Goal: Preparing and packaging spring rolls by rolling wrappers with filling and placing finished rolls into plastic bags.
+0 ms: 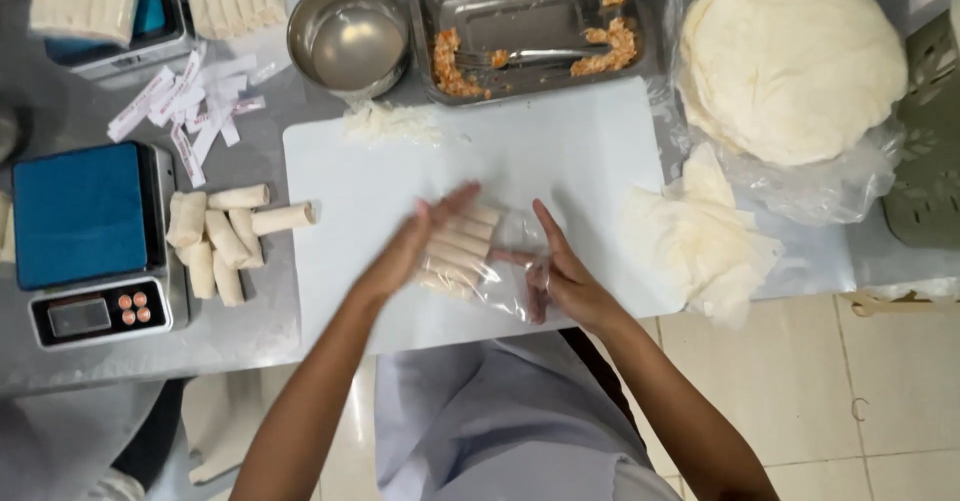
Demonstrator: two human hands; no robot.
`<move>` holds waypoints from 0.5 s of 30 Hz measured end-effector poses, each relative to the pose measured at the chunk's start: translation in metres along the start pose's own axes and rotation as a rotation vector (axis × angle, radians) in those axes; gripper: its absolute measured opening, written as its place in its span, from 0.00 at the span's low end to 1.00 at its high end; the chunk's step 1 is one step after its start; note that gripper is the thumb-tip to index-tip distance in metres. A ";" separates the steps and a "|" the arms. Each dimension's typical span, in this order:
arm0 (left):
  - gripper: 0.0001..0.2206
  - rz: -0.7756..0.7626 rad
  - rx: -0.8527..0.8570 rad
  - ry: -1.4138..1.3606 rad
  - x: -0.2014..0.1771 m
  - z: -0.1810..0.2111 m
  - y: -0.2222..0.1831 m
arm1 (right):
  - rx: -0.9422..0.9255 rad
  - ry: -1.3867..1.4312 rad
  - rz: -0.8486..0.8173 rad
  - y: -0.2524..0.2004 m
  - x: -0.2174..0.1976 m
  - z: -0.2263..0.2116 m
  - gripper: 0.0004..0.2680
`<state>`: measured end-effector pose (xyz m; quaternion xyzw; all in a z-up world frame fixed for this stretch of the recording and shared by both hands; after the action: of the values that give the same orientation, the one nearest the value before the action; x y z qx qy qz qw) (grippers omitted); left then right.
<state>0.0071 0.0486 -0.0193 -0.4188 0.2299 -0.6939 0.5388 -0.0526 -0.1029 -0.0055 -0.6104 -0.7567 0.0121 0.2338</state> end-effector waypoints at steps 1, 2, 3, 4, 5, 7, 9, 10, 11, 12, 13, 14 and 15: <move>0.35 -0.023 0.387 0.312 0.003 0.036 -0.016 | -0.005 0.001 -0.027 0.000 0.002 0.004 0.34; 0.42 -0.056 0.787 0.632 0.016 0.070 -0.039 | -0.026 -0.004 -0.051 0.006 0.002 0.003 0.34; 0.42 -0.057 0.795 0.632 0.015 0.063 -0.028 | -0.033 -0.008 -0.053 0.011 0.002 0.000 0.34; 0.31 -0.001 0.991 0.922 0.023 0.054 -0.028 | -0.053 -0.024 -0.064 0.011 0.004 -0.001 0.34; 0.26 0.060 1.177 1.217 0.031 0.041 -0.028 | -0.074 -0.039 -0.074 0.012 0.007 -0.002 0.34; 0.28 0.151 1.244 1.417 0.036 0.020 -0.029 | -0.081 -0.081 -0.093 0.014 0.009 0.014 0.34; 0.32 0.250 1.313 1.624 0.042 0.016 -0.027 | -0.101 -0.125 -0.112 0.016 0.014 0.007 0.33; 0.34 0.241 1.292 1.682 0.044 0.012 -0.027 | -0.088 -0.151 -0.101 0.011 0.016 -0.001 0.33; 0.37 0.231 1.270 1.740 0.045 0.008 -0.026 | -0.075 -0.178 -0.090 0.006 0.019 -0.010 0.33; 0.37 0.240 1.267 1.735 0.039 0.010 -0.022 | -0.072 -0.182 -0.098 0.003 0.019 -0.010 0.33; 0.35 0.131 1.177 1.491 0.030 0.014 -0.015 | -0.064 -0.186 -0.056 0.002 0.013 -0.012 0.31; 0.33 0.027 1.081 1.250 0.022 0.017 -0.008 | -0.058 -0.187 -0.012 0.001 0.007 -0.013 0.30; 0.33 0.034 1.081 1.246 0.019 0.023 -0.011 | -0.056 -0.190 -0.018 0.002 0.008 -0.013 0.30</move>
<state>0.0188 0.0374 0.0077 0.3635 0.1272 -0.8056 0.4502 -0.0474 -0.0986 0.0080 -0.6059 -0.7810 0.0467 0.1437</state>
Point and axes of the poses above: each hand's wrist, its own y-axis towards the middle knuckle, its own x-axis out of the palm, z = x × y, the point moved 10 cm from there along y, towards the middle knuckle, and after that the axes turned 8 degrees about z, right-handed, at the moved point
